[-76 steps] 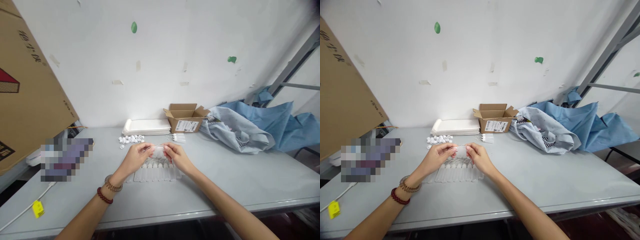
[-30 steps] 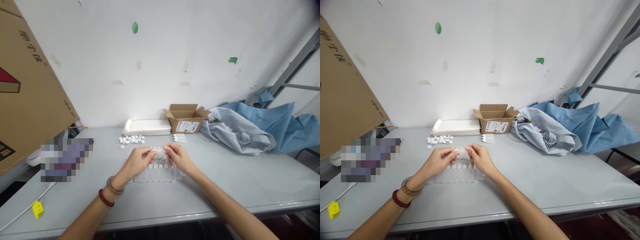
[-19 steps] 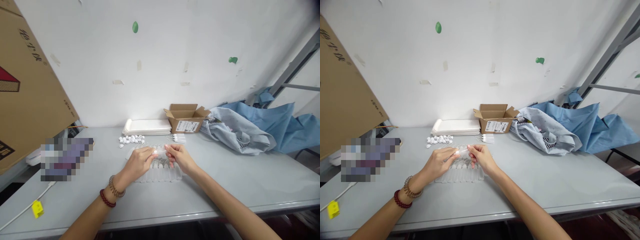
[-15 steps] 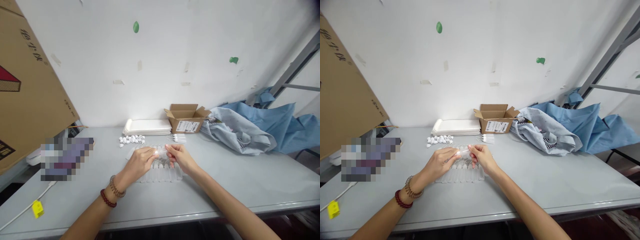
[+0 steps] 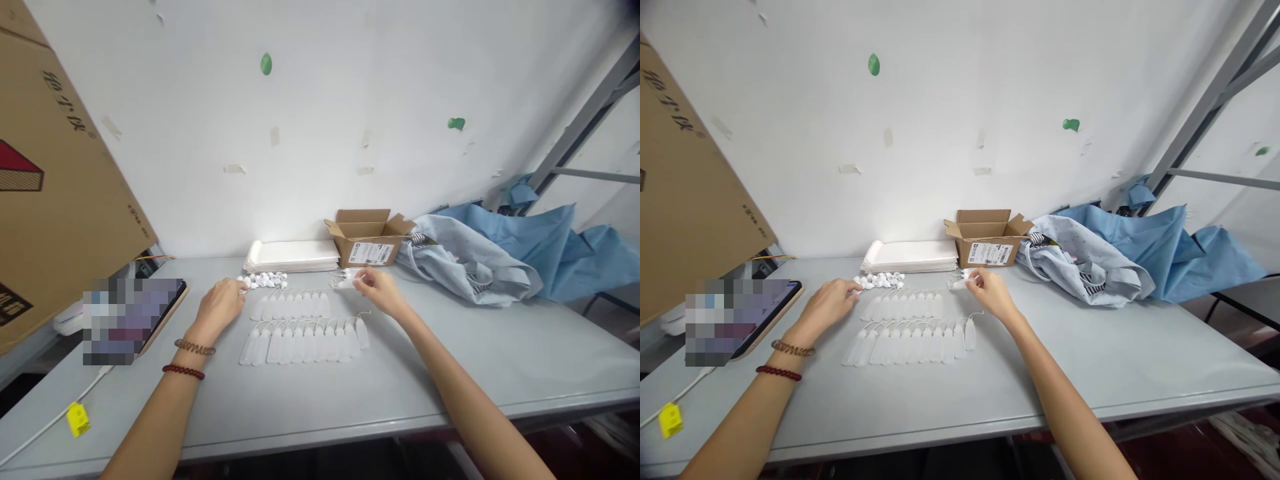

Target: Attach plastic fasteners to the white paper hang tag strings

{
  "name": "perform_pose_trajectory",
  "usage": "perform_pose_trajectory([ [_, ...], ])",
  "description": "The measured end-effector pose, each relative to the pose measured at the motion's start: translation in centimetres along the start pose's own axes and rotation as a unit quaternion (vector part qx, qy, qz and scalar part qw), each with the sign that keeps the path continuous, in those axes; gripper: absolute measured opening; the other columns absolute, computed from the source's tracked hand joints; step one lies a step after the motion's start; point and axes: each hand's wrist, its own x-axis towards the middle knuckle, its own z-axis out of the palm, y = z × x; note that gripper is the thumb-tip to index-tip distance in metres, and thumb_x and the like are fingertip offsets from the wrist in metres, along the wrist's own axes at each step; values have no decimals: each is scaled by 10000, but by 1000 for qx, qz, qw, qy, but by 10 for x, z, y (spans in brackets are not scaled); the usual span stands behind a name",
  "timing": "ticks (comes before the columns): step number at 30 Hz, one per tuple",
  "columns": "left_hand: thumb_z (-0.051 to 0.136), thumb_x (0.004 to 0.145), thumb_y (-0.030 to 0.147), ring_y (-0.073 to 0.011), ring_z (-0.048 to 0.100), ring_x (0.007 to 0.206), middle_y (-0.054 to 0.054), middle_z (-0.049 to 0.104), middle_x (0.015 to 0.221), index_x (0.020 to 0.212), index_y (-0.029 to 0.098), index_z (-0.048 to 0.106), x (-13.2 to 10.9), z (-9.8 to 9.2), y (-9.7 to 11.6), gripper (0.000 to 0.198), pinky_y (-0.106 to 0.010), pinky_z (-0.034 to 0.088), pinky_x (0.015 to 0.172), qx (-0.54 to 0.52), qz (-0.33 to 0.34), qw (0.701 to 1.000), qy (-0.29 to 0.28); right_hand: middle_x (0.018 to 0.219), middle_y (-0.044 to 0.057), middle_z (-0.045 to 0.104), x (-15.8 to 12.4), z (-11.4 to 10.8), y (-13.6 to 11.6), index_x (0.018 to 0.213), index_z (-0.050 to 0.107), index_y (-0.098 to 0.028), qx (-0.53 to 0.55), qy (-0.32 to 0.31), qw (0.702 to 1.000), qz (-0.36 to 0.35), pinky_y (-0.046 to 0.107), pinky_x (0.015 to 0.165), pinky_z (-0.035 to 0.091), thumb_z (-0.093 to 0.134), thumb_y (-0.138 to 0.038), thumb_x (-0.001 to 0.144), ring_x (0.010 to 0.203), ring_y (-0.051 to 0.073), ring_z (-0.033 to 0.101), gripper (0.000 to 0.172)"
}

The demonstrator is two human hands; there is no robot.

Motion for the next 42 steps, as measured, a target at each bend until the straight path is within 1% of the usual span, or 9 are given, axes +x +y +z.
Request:
perform_pose_trajectory([
  [4,481,803,183,-307,620,1008,-158,688,1061,1024,138,691,4,7,-2,308,-365,462,835,-30,13,999,-21,701,26,635,4,-3,10,851,601,-142,-25,-73,997,7,244,589,395,534,-293,761,640,152,559,188],
  [7,490,794,170,-300,633,972,-159,698,1028,982,138,698,6,10,-1,282,-351,462,811,-39,7,999,-30,780,46,659,6,-4,17,868,616,-134,-69,-83,994,-2,242,615,403,557,-238,747,681,153,566,170],
  [14,486,793,173,-320,616,993,-182,675,1031,978,119,693,4,9,0,283,-378,461,839,-30,6,1000,9,906,84,686,10,-11,32,899,638,-122,-114,-63,991,12,251,659,418,581,-139,710,748,172,599,199],
  [17,472,794,149,-297,615,993,-172,657,1062,1012,115,680,5,10,0,303,-367,453,871,-37,24,999,26,935,89,688,11,-11,37,913,643,-119,-128,-53,990,20,251,668,422,597,-136,710,766,174,607,209],
  [20,452,791,122,-273,619,985,-153,657,1075,1017,120,674,6,12,0,316,-349,447,882,-55,41,997,19,936,93,691,13,-9,42,922,644,-113,-142,-45,989,24,250,676,421,604,-130,718,782,177,614,208],
  [25,430,799,116,-279,603,1003,-150,665,1055,1013,110,671,7,17,1,322,-349,441,883,-54,60,997,4,962,97,691,16,-3,46,948,641,-120,-167,-33,985,28,250,677,412,611,-137,739,778,179,620,212],
  [28,418,797,93,-260,598,999,-134,668,1038,1000,126,675,7,19,2,329,-333,436,886,-52,72,996,-2,1007,115,674,17,2,47,990,633,-126,-183,-19,982,30,251,697,404,600,-128,753,835,193,620,239],
  [34,417,779,64,-266,607,992,-148,667,998,981,116,681,7,22,1,336,-335,442,879,-41,70,997,11,1063,125,623,17,11,44,1028,616,-149,-203,9,979,32,254,721,399,573,-141,791,863,199,611,241],
  [42,410,786,65,-283,599,1016,-169,664,1040,1014,90,665,5,17,4,344,-345,432,884,-31,49,998,-6,1120,136,568,10,11,33,1055,586,-147,-215,21,976,17,284,767,407,607,-135,766,956,237,577,290],
])
